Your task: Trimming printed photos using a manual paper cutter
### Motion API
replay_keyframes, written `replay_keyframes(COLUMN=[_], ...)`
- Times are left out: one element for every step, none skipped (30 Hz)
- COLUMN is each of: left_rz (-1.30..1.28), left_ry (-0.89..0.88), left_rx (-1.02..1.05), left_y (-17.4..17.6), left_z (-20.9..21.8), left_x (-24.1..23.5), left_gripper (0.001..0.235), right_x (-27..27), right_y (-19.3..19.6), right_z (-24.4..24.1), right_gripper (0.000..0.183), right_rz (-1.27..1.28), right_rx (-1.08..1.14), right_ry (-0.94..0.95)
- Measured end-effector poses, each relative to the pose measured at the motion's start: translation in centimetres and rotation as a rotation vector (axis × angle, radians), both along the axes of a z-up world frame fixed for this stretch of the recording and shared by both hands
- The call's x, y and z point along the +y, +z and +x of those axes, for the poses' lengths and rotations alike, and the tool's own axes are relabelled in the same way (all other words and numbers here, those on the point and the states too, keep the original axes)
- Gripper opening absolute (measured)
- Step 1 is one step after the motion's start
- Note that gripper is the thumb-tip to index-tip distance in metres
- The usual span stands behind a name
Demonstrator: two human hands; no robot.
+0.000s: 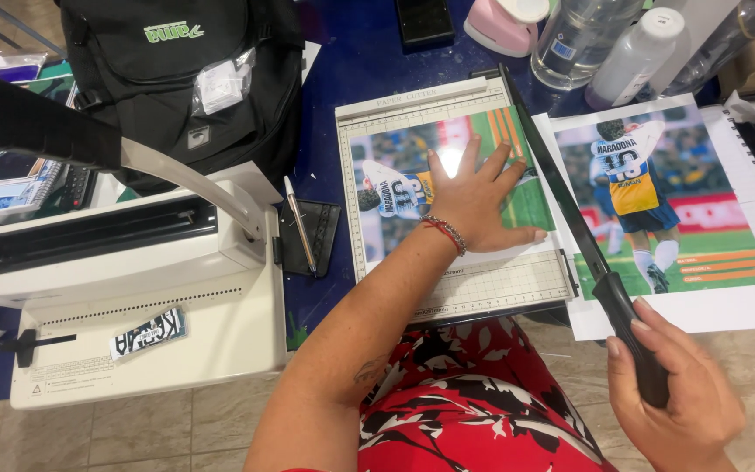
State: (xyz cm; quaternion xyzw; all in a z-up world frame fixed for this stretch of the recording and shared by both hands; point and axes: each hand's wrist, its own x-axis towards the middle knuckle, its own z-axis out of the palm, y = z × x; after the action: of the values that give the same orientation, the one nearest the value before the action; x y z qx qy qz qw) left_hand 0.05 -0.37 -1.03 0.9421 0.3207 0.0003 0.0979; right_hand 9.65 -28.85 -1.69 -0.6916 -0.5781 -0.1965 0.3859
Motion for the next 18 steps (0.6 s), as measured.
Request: replay_keyframes(left_rz=[-0.003, -0.004, -0.004, -0.011, -0.018, -0.020, -0.002, 0.017, 0.015, -0.004, -0.024, -0.024, -0.026, -0.029, -0.030, -0.032, -0.034, -0.035], left_ry=[-0.005, -0.010, -0.010, -0.011, -0.011, -0.011, -0.009, -0.007, -0.007, -0.010, -0.012, -0.013, -0.013, -0.012, -0.013, -0.014, -0.016, -0.016], left_rx=[-0.016, -0.032, -0.032, -0.021, -0.010, -0.009, -0.014, -0.018, -0.016, -0.006, 0.004, 0.004, 0.004, 0.005, 0.005, 0.015, 0.024, 0.025], left_y=[-0.06, -0.10, 0.07, 0.21, 0.33, 0.18, 0.03, -0.13, -0.03, 0.11, 0.26, 0.28, 0.30, 0.31, 0.43, 0.55, 0.67, 0.51], left_z=[0.03, 0.05, 0.05, 0.03, 0.00, 0.05, 0.10, 0.13, 0.09, 0.11, 0.12, 0.11, 0.10, 0.08, 0.07, 0.05, 0.03, 0.05], left_x=[0.02, 0.09, 0.10, 0.07, 0.05, 0.10, 0.15, 0.20, 0.19, 0.21, 0.23, 0.24, 0.26, 0.26, 0.24, 0.23, 0.23, 0.30], left_gripper=[0.107, 0.106, 0.106, 0.106, 0.106, 0.106, 0.106, 0.106, 0.106, 0.107, 0.107, 0.107, 0.107, 0.107, 0.107, 0.108, 0.108, 0.108], right_x=[-0.04, -0.01, 0.04, 0.06, 0.09, 0.14, 0.19, 0.24, 0.12, 0.02, -0.08, -0.09, -0.10, -0.12, -0.17, -0.21, -0.24, -0.21], right_y=[-0.01, -0.04, 0.02, 0.08, 0.14, 0.20, 0.25, 0.28, 0.09, -0.07, -0.23, -0.25, -0.27, -0.29, -0.35, -0.41, -0.48, -0.51], right_z=[-0.01, 0.00, 0.00, 0.01, 0.01, -0.01, -0.03, -0.08, -0.02, 0.07, 0.16, 0.15, 0.14, 0.14, 0.01, -0.13, -0.27, -0.17], right_gripper=[0.018, 0.019, 0.019, 0.019, 0.019, 0.019, 0.018, 0.018, 0.018, 0.018, 0.018, 0.018, 0.017, 0.017, 0.017, 0.016, 0.015, 0.015], right_rz=[-0.004, -0.006, -0.006, 0.000, 0.005, 0.003, 0.012, 0.022, 0.021, 0.009, -0.003, -0.003, -0.003, -0.004, -0.005, -0.019, -0.033, -0.034], right_rx=[0.000, 0.000, 0.000, -0.006, -0.011, -0.010, -0.003, 0.006, 0.008, 0.000, -0.009, -0.008, -0.017, -0.026, -0.025, 0.001, 0.027, 0.028], right_ry=[-0.001, -0.001, -0.002, 0.011, 0.024, 0.024, 0.034, 0.045, 0.044, 0.023, 0.002, 0.001, -0.008, -0.016, -0.017, -0.042, -0.068, -0.069])
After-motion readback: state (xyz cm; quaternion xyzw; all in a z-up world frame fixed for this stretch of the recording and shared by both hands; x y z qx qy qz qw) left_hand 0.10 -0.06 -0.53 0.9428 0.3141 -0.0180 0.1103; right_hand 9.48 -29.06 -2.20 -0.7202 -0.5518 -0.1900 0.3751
